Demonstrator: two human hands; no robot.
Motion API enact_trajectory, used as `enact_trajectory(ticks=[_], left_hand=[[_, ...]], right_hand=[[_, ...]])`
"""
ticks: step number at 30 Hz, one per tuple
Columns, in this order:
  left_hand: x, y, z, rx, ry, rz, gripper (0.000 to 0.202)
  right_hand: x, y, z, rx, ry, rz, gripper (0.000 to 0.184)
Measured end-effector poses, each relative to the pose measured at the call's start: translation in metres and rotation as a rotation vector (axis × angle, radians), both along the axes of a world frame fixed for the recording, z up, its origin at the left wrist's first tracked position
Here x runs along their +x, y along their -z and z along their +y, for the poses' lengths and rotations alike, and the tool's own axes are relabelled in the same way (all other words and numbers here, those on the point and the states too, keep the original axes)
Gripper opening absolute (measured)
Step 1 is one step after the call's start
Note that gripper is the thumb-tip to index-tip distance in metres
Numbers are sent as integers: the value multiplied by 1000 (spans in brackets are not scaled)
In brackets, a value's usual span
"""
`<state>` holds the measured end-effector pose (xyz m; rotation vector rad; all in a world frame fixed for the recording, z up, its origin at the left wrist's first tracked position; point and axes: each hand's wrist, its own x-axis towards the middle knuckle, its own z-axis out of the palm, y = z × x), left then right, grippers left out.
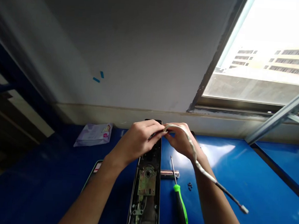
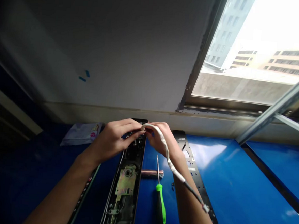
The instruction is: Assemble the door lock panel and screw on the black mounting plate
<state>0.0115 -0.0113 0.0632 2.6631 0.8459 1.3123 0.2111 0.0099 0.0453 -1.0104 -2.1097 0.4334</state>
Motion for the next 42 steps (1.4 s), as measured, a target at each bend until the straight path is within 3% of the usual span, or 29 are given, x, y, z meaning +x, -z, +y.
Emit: enact_trajectory(ticks=[3,5,10,13,15,27,42], left_hand=[[-4,1,2,-125,15,-78,11],[-8,9,3,-200,-44,-143,16],[-8,57,4,-318,-463,-409,32],[-2,84,2,-502,-367,-457,48],[2,93,-1,-559,-300,-467,53],[7,107,-11,-635,-250,-537,55],[9,108,-12,-612,-234,-547,53]], right_hand=[[-2,1,6,11,16,-45,19],[2,3,8,-1,37,-63,21],[12,10,9,-23,29,-107,16],[10,12,8,-30,11,-151,17],[5,12,8,-33,-1,-192,20],[-18,1,-10,4,136,-399,30],[-23,4,-12,-19,203,-456,33]])
